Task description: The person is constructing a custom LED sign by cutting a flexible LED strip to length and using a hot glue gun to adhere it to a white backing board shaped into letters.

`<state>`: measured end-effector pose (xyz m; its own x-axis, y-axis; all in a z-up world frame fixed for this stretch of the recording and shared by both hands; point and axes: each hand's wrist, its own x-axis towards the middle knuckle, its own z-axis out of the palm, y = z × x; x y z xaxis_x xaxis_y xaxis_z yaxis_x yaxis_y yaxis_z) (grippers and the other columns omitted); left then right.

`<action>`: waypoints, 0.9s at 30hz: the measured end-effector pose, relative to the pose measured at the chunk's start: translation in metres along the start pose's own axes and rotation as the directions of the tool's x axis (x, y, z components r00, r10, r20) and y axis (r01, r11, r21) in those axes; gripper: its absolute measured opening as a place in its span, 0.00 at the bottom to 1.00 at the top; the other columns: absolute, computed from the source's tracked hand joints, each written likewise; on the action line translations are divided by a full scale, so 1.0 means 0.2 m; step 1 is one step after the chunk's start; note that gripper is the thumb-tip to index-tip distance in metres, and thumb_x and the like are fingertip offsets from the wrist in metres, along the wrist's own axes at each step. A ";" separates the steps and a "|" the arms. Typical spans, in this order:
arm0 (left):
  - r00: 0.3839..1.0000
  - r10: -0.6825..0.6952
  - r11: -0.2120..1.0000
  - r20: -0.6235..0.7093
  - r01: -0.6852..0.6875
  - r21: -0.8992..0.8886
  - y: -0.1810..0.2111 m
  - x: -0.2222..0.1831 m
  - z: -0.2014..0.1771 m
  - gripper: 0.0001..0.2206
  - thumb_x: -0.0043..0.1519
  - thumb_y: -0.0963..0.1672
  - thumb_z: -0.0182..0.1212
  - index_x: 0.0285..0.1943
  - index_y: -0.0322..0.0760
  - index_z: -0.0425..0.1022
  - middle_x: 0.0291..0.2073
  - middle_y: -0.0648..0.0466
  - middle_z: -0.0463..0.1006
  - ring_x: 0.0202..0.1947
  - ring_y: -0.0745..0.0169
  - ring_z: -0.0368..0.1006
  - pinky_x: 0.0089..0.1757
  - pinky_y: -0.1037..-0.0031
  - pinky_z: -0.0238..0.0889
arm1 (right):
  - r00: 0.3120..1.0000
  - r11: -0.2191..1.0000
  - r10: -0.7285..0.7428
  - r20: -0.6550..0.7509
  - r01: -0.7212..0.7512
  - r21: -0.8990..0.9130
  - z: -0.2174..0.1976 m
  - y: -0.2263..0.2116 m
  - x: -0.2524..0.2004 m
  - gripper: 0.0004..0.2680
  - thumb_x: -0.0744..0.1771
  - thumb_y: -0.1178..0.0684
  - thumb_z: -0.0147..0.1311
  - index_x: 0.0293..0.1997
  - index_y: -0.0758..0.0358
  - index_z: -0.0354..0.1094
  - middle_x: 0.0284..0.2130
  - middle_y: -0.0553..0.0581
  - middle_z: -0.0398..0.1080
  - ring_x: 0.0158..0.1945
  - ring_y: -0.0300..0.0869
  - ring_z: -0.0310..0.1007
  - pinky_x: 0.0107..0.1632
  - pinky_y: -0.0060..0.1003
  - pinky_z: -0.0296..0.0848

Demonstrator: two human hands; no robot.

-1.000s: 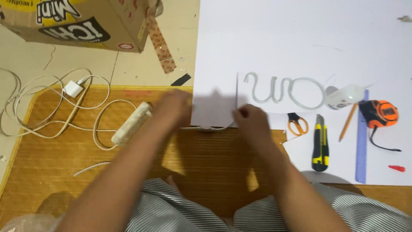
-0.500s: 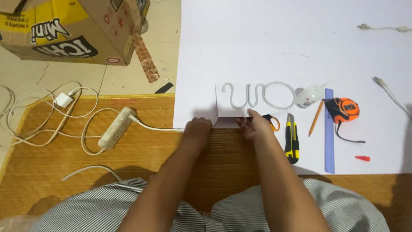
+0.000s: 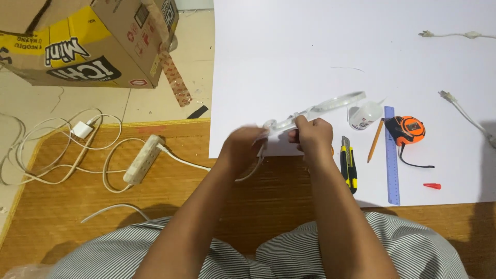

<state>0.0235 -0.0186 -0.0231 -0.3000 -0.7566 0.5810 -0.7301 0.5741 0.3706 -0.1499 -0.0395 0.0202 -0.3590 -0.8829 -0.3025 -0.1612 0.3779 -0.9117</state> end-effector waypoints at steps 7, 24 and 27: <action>0.740 -0.608 0.697 0.288 0.671 -0.251 -0.08 0.07 -0.15 0.08 0.60 0.48 0.53 0.45 0.55 0.75 0.32 0.57 0.79 0.37 0.57 0.76 0.42 0.68 0.68 | 0.963 0.980 -0.197 0.185 0.196 0.024 -0.06 -0.05 -0.06 0.15 0.66 0.41 0.42 0.33 0.66 0.63 0.20 0.59 0.69 0.19 0.41 0.69 0.18 0.28 0.62; 0.546 -0.796 0.389 0.261 0.792 -0.469 -0.03 0.11 -0.17 0.13 0.62 0.44 0.47 0.50 0.31 0.70 0.34 0.38 0.75 0.29 0.50 0.77 0.31 0.65 0.74 | 0.888 0.793 -0.124 0.442 0.356 -0.494 0.03 0.00 -0.16 0.17 0.61 0.40 0.50 0.43 0.65 0.71 0.39 0.66 0.72 0.49 0.56 0.68 0.50 0.48 0.66; 0.641 -0.741 0.567 0.202 0.757 -0.323 0.12 0.11 -0.28 0.14 0.62 0.45 0.47 0.49 0.34 0.72 0.36 0.42 0.76 0.38 0.48 0.75 0.40 0.62 0.70 | 0.874 0.726 0.032 0.484 0.313 -0.612 0.05 0.09 -0.10 0.20 0.61 0.40 0.48 0.46 0.68 0.69 0.41 0.68 0.72 0.49 0.56 0.69 0.50 0.48 0.67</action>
<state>0.0341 -0.0037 0.0394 0.2249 -0.9732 -0.0482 -0.4428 -0.1461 0.8846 -0.1358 -0.0173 0.0072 0.1262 -0.8947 -0.4285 -0.7923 0.1690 -0.5863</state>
